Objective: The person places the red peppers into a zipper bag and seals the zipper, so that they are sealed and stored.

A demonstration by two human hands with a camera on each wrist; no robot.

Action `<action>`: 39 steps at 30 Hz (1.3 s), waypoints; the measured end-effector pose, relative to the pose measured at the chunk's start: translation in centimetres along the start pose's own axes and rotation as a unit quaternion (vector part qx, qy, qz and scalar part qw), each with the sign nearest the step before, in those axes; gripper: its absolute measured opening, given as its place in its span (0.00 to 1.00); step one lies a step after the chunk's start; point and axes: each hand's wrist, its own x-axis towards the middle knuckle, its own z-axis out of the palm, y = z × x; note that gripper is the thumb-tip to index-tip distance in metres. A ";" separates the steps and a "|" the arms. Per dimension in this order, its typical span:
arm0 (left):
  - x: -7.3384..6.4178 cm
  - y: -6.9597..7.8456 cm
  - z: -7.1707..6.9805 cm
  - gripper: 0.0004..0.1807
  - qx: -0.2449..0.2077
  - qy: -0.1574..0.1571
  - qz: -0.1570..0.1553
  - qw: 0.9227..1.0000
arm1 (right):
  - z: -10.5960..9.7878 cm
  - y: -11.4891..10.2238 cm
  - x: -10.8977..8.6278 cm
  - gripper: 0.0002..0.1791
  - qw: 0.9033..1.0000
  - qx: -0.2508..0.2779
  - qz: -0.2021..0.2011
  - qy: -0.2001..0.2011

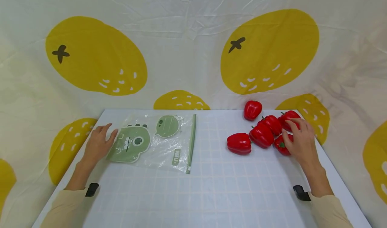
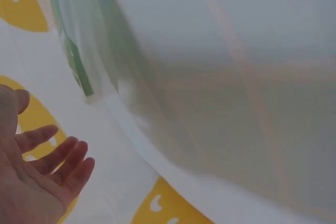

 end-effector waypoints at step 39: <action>-0.2 7.9 3.4 0.27 -0.136 -0.046 0.013 0.990 | 1.7 -6.0 0.0 0.35 0.993 0.108 0.034 -0.045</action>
